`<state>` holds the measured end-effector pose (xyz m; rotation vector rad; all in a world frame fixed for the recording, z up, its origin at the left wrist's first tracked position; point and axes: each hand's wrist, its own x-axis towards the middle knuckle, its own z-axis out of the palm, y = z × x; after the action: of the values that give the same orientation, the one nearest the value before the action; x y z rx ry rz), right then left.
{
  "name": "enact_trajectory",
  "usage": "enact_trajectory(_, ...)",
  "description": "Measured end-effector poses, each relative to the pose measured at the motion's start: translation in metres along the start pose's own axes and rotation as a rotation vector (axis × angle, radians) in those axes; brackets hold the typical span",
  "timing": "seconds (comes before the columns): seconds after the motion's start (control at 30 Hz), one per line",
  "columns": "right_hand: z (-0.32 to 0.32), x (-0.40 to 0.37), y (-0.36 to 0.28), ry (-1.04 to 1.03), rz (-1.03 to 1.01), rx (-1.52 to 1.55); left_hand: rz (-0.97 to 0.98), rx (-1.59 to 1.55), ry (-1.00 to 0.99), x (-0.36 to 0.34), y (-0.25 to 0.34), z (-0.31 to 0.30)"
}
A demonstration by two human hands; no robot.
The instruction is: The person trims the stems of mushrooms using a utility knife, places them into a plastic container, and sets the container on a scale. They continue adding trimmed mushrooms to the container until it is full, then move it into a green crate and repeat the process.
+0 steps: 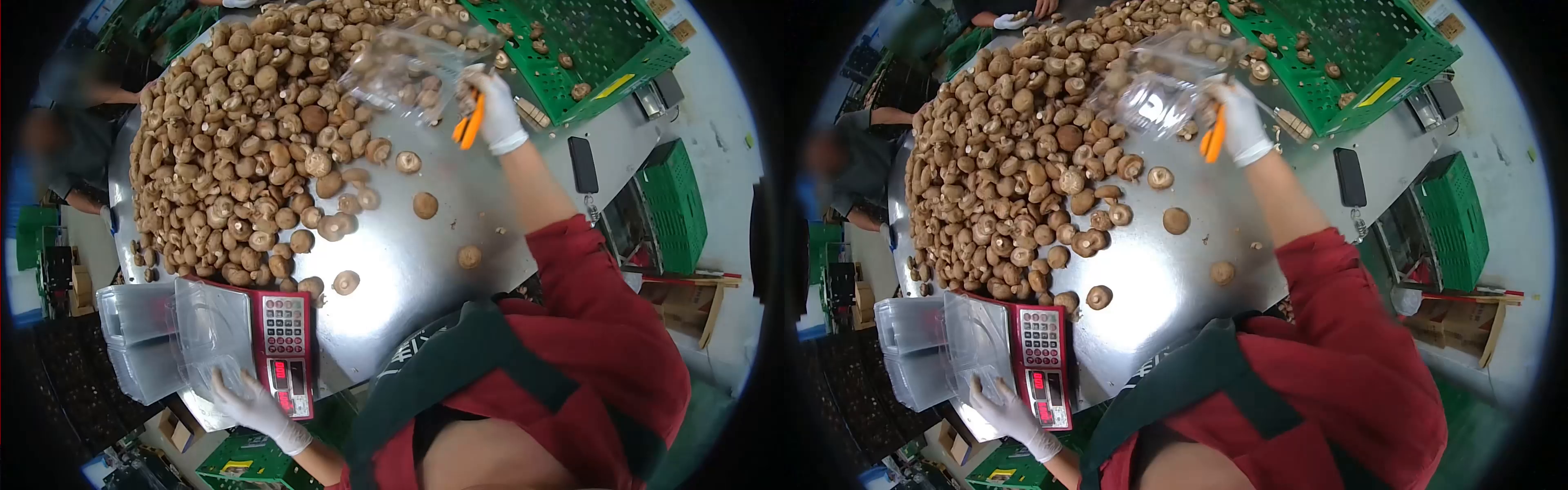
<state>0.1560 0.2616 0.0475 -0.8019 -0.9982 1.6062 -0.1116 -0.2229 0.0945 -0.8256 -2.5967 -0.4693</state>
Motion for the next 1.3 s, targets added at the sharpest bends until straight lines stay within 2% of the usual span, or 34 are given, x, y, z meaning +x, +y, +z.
enact_trajectory(0.03, -0.021, 0.013, 0.002, 0.021, -0.006, -0.03, 0.119, -0.043, 0.003, 0.0, 0.011, 0.007)
enact_trajectory(0.1, -0.054, 0.031, 0.012, 0.062, 0.018, -0.034, 0.271, -0.233, -0.117, 0.0, 0.039, 0.03)
enact_trajectory(0.17, -0.075, 0.03, 0.013, 0.145, 0.152, -0.09, 0.315, -0.316, -0.27, 0.002, 0.082, 0.053)
enact_trajectory(0.3, -0.092, 0.006, 0.025, 0.245, 0.279, -0.337, 0.507, -0.4, -0.353, 0.02, 0.136, 0.111)
enact_trajectory(0.33, -0.095, -0.006, 0.03, 0.221, 0.208, -0.418, 0.521, -0.426, -0.387, 0.03, 0.154, 0.121)
enact_trajectory(0.5, -0.06, -0.068, 0.045, 0.049, 0.268, -0.676, 0.743, -0.512, -0.38, 0.08, 0.254, 0.191)
enact_trajectory(0.6, -0.04, -0.075, 0.051, -0.053, 0.222, -0.787, 1.082, -0.249, -0.414, 0.091, 0.295, 0.23)
enact_trajectory(0.7, -0.03, -0.074, 0.046, -0.094, 0.206, -0.735, 1.018, -0.404, -0.487, 0.099, 0.306, 0.239)
enact_trajectory(0.73, -0.03, -0.074, 0.045, -0.107, 0.208, -0.715, 0.938, -0.492, -0.519, 0.099, 0.304, 0.233)
enact_trajectory(0.87, -0.025, -0.081, 0.039, -0.177, 0.278, -0.614, 0.153, -1.307, -1.095, 0.084, 0.283, 0.2)
enact_trajectory(0.9, -0.022, -0.084, 0.041, -0.195, 0.253, -0.641, 0.138, -1.425, -1.1, 0.079, 0.279, 0.191)
enact_trajectory(0.97, -0.016, -0.092, 0.045, -0.236, 0.202, -0.7, 0.045, -1.441, -1.153, 0.068, 0.264, 0.181)
enact_trajectory(1.07, 0.019, -0.103, 0.006, -0.358, 0.144, -0.796, -0.045, -1.479, -1.142, 0.052, 0.251, 0.164)
enact_trajectory(1.13, 0.027, -0.11, 0.013, -0.465, -0.114, -0.839, -0.067, -1.475, -1.121, 0.043, 0.244, 0.158)
enact_trajectory(1.2, 0.033, -0.117, 0.02, -0.547, -0.312, -0.82, -0.013, -1.398, -1.053, 0.034, 0.24, 0.154)
enact_trajectory(1.27, 0.04, -0.121, 0.017, -0.599, -0.373, -0.855, 0.031, -1.344, -0.991, 0.029, 0.24, 0.144)
enact_trajectory(1.3, 0.042, -0.124, 0.015, -0.623, -0.404, -0.873, 0.149, -1.271, -0.941, 0.028, 0.239, 0.142)
